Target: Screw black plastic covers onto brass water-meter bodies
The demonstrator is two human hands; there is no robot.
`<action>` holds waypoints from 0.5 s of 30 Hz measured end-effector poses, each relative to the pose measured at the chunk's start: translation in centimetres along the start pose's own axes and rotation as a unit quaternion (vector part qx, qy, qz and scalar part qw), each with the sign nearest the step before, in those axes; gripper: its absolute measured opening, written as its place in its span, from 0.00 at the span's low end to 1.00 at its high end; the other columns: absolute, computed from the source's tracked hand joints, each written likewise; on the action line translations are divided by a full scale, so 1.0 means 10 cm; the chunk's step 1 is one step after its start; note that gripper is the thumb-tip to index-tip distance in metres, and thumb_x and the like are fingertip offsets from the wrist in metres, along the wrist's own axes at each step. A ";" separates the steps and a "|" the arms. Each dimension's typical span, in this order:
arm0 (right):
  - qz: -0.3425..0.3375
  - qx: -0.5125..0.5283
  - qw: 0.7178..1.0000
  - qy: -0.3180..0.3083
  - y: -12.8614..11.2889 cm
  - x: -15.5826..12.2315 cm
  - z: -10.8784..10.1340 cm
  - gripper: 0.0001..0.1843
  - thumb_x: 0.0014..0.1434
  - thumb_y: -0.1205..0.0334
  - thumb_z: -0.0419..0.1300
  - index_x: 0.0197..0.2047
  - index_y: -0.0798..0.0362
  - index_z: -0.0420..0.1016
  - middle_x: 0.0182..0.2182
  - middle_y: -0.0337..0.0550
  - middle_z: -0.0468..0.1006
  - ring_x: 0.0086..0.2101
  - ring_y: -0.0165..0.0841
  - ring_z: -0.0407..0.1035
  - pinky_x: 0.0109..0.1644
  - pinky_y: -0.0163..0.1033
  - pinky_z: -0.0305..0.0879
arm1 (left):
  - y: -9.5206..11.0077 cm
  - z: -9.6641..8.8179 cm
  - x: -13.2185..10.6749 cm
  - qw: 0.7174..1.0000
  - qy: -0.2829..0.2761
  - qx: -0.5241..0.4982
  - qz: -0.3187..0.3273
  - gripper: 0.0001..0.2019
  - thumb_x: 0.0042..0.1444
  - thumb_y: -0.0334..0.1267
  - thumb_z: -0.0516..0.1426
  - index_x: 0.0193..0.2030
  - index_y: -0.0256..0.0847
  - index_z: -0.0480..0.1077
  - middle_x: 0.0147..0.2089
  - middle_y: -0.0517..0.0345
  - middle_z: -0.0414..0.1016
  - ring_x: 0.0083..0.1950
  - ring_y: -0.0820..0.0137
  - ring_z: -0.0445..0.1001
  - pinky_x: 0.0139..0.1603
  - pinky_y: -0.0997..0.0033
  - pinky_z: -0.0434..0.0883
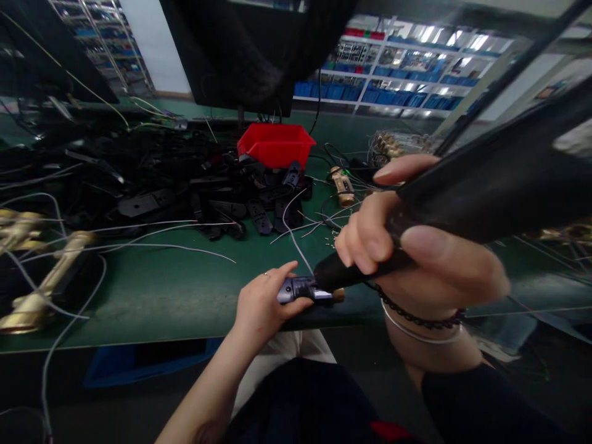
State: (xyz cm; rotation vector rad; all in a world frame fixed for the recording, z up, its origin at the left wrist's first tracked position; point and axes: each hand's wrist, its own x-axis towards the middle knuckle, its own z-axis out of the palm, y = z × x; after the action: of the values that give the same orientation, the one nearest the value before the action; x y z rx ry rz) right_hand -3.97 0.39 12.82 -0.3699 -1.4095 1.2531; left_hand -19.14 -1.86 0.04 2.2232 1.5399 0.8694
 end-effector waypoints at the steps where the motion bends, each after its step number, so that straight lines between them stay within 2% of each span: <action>1: -0.005 0.002 1.000 0.000 -0.01 0.00 0.04 0.15 0.52 0.62 0.62 0.43 0.50 0.66 0.19 0.32 0.66 0.18 0.27 0.61 0.23 0.36 0.61 | 0.00 0.00 0.00 1.000 0.002 -0.001 -0.001 0.26 0.48 0.44 0.64 0.54 0.43 0.66 0.42 0.57 0.79 0.42 0.64 0.77 0.42 0.67 0.73; 5: 0.005 -0.037 0.999 -0.028 0.16 -0.03 0.13 0.16 0.52 0.65 0.61 0.44 0.49 0.65 0.21 0.32 0.67 0.19 0.28 0.62 0.24 0.38 0.62 | 0.02 0.00 0.01 1.000 0.007 0.002 -0.017 0.22 0.48 0.43 0.63 0.51 0.42 0.69 0.38 0.56 0.79 0.38 0.63 0.78 0.38 0.68 0.73; 9: 0.019 -0.041 0.999 -0.023 0.33 -0.04 0.12 0.14 0.52 0.64 0.60 0.43 0.49 0.64 0.21 0.32 0.67 0.19 0.27 0.62 0.24 0.37 0.63 | 0.04 0.00 0.01 1.000 0.000 0.000 -0.022 0.22 0.47 0.44 0.64 0.49 0.42 0.70 0.36 0.56 0.78 0.36 0.62 0.77 0.37 0.67 0.73; 15: 0.052 -0.056 0.997 -0.018 0.27 -0.03 0.11 0.13 0.52 0.61 0.60 0.41 0.48 0.64 0.21 0.32 0.67 0.19 0.27 0.62 0.23 0.36 0.63 | 0.03 0.01 0.01 1.000 -0.012 0.006 -0.025 0.23 0.47 0.48 0.64 0.49 0.42 0.71 0.33 0.56 0.77 0.35 0.63 0.77 0.37 0.67 0.72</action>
State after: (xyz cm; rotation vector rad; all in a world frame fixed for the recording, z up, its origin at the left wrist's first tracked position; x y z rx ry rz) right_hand -5.96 0.64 10.66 -0.5047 -1.5115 1.2731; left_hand -18.84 -1.89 0.19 2.1855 1.5869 0.8170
